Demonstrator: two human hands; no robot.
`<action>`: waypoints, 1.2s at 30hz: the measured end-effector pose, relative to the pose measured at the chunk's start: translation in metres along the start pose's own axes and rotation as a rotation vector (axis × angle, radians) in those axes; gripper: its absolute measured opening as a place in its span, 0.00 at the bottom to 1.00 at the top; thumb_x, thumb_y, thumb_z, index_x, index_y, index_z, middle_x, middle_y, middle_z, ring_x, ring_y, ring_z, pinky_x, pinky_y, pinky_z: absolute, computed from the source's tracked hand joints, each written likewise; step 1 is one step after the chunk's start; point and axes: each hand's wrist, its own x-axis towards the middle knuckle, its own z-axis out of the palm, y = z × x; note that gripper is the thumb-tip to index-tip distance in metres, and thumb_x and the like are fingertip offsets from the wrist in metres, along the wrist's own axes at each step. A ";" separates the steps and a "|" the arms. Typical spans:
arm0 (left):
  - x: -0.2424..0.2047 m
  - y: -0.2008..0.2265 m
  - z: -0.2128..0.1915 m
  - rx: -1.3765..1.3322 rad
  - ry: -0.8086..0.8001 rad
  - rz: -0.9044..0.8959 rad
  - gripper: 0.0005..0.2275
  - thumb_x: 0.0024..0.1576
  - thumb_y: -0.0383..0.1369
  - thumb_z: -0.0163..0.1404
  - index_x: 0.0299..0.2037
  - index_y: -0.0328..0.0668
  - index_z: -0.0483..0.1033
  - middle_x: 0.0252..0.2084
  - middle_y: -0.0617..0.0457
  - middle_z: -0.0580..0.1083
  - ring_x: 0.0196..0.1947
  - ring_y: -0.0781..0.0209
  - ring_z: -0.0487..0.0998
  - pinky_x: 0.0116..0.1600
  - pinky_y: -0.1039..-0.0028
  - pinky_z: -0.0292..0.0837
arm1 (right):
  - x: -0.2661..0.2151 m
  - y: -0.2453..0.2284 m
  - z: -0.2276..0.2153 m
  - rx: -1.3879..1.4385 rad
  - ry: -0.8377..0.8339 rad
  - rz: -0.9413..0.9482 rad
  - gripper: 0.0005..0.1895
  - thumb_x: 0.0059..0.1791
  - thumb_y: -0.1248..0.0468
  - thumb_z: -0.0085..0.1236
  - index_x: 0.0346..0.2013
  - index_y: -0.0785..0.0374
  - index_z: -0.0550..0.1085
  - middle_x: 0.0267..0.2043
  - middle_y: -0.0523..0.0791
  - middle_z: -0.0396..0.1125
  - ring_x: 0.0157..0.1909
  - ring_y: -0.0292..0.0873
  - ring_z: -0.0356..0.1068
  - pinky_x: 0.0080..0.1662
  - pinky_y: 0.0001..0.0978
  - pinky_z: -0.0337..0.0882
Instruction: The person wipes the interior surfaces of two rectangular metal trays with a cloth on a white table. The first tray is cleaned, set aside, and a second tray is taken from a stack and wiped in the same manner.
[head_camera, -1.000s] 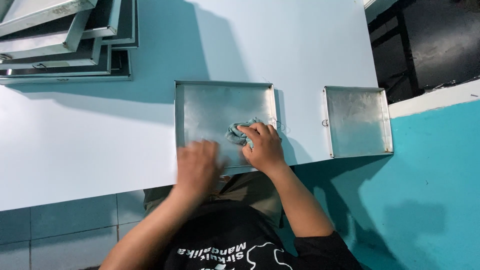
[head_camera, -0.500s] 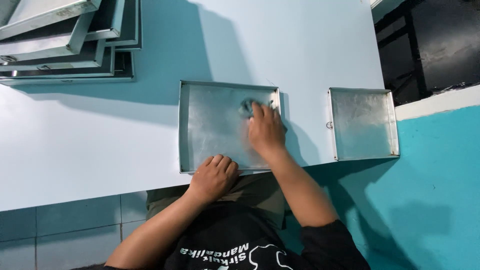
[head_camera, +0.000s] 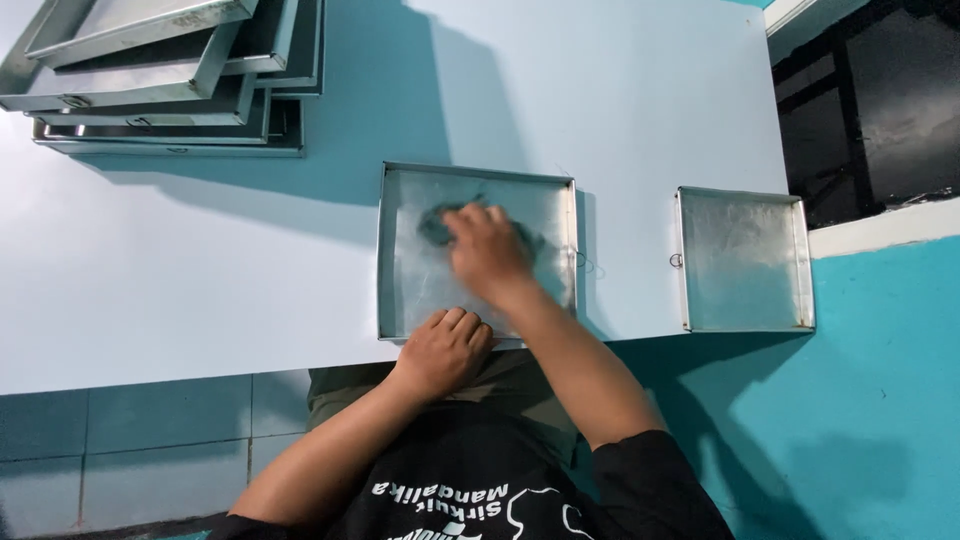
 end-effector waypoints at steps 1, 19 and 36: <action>0.000 0.000 0.001 0.005 0.000 0.003 0.07 0.60 0.32 0.47 0.31 0.42 0.73 0.27 0.52 0.65 0.29 0.52 0.68 0.32 0.68 0.61 | 0.001 -0.009 -0.005 0.000 0.006 -0.001 0.22 0.41 0.66 0.58 0.50 0.58 0.77 0.40 0.47 0.68 0.42 0.54 0.71 0.50 0.46 0.70; 0.021 -0.026 -0.063 -0.113 -0.014 -0.546 0.13 0.56 0.41 0.57 0.46 0.45 0.79 0.37 0.48 0.75 0.36 0.50 0.76 0.44 0.65 0.69 | -0.079 0.060 -0.141 1.594 0.222 0.908 0.27 0.50 0.70 0.52 0.66 0.63 0.68 0.50 0.52 0.72 0.50 0.47 0.75 0.58 0.40 0.74; 0.017 -0.101 -0.082 -0.014 0.111 -0.987 0.11 0.56 0.28 0.52 0.48 0.41 0.78 0.34 0.46 0.76 0.35 0.41 0.80 0.43 0.55 0.75 | -0.075 0.034 -0.151 1.764 0.249 1.053 0.03 0.50 0.69 0.56 0.36 0.59 0.77 0.35 0.49 0.77 0.41 0.45 0.79 0.50 0.37 0.76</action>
